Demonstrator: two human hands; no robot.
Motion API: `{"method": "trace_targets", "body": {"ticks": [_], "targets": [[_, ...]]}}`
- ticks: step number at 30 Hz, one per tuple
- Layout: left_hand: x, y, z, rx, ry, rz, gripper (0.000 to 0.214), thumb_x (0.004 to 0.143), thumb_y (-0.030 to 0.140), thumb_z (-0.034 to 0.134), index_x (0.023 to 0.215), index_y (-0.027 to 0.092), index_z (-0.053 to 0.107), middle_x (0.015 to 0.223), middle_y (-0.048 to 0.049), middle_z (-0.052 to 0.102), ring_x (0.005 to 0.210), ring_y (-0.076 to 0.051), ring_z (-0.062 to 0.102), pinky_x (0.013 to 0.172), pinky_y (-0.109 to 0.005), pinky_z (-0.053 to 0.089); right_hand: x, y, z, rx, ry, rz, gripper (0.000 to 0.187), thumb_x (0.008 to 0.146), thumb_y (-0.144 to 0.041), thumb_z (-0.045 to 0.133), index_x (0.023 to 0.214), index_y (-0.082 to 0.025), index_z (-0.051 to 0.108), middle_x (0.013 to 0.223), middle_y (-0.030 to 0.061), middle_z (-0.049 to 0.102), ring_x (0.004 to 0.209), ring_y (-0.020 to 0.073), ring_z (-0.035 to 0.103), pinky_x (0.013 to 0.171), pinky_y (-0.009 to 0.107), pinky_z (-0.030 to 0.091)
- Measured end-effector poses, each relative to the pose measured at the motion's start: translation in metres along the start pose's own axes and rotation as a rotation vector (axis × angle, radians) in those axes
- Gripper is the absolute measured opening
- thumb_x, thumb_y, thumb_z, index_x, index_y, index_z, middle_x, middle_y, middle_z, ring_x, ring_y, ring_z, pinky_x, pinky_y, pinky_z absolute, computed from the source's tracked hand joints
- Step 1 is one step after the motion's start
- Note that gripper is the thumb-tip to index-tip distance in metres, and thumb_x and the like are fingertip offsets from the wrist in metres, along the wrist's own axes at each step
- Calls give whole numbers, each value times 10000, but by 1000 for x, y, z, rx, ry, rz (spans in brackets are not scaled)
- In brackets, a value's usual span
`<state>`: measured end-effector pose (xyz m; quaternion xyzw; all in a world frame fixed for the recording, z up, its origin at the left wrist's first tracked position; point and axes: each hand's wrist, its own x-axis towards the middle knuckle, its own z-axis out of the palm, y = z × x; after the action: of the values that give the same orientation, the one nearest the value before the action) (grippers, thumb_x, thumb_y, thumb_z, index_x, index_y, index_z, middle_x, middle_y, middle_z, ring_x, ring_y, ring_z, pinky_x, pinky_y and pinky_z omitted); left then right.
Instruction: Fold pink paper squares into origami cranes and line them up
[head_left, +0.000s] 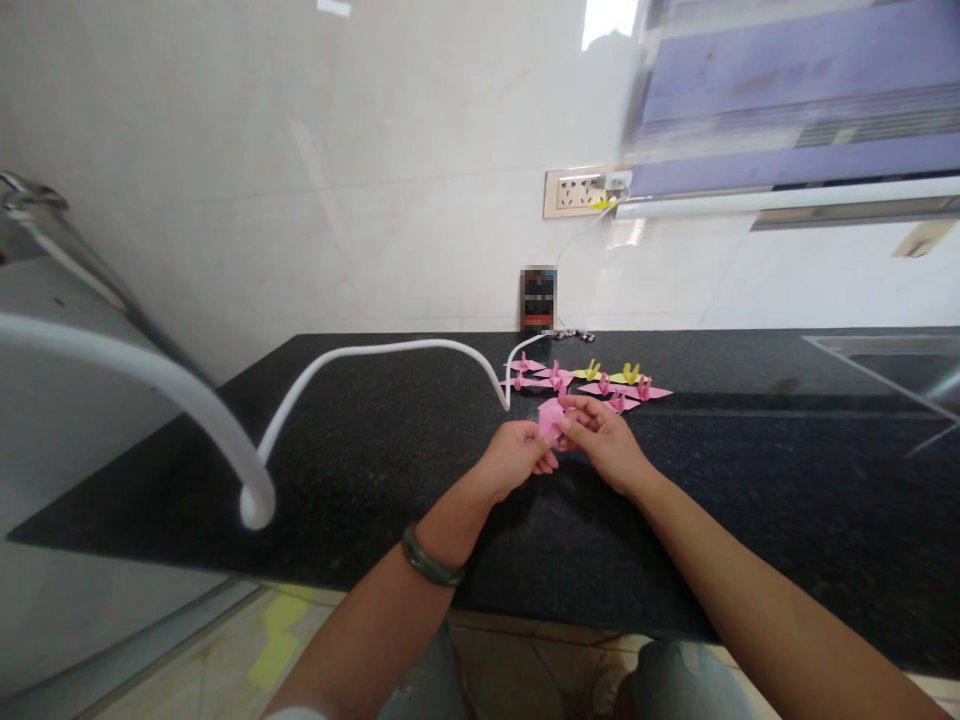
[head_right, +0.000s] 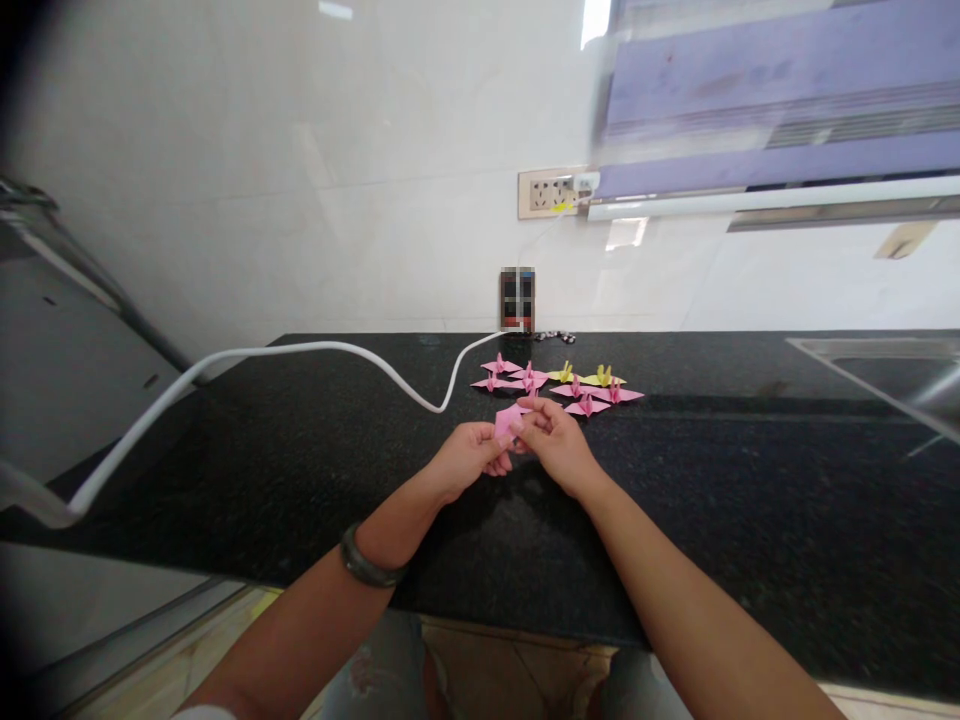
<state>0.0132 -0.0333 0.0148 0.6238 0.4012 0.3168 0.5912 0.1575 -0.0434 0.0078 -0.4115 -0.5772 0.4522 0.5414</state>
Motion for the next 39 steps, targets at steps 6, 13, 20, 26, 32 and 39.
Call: {"method": "trace_targets", "body": {"ticks": [6, 13, 20, 26, 32, 39], "targets": [[-1, 2, 1, -15, 9, -16, 252, 735, 335, 475, 660, 100, 531, 535, -31, 576, 437, -63, 509, 442, -165, 377, -1, 2, -2, -188, -63, 21, 263, 714, -407, 506, 658, -151, 521, 554, -18, 520, 427, 76, 469, 438, 210, 409], [-1, 7, 5, -29, 56, -48, 228, 744, 307, 471, 667, 100, 530, 545, -45, 595, 441, -65, 517, 447, -166, 387, -3, 3, 6, -422, 108, -34, 299, 759, -424, 427, 628, -169, 513, 465, -21, 495, 371, 94, 450, 374, 208, 352], [-1, 4, 4, 21, 89, 44, 232, 738, 316, 459, 629, 118, 510, 467, -3, 532, 387, -57, 466, 422, -169, 381, -4, -1, 10, -273, 101, 6, 324, 765, -442, 406, 622, -168, 503, 483, -25, 483, 369, 77, 422, 363, 195, 337], [0, -5, 5, 134, 41, 97, 181, 718, 286, 476, 640, 128, 516, 470, 10, 524, 404, -63, 474, 445, -178, 398, -2, 1, 10, -227, 61, -19, 281, 693, -426, 515, 642, -150, 528, 526, -24, 503, 405, 65, 389, 378, 189, 309], [0, -4, 7, 83, -42, 26, 203, 708, 310, 492, 651, 117, 522, 545, -23, 575, 436, -61, 497, 445, -172, 389, -2, 3, 6, -256, 88, -72, 278, 695, -406, 520, 588, -150, 539, 532, -9, 523, 479, 95, 446, 467, 222, 369], [-2, 0, 6, 17, 37, 49, 190, 715, 259, 488, 606, 109, 534, 426, 5, 519, 362, -57, 460, 417, -178, 392, -3, 0, 9, -112, 42, -10, 253, 700, -397, 531, 645, -150, 539, 512, -22, 498, 387, 60, 363, 363, 188, 275]]}}
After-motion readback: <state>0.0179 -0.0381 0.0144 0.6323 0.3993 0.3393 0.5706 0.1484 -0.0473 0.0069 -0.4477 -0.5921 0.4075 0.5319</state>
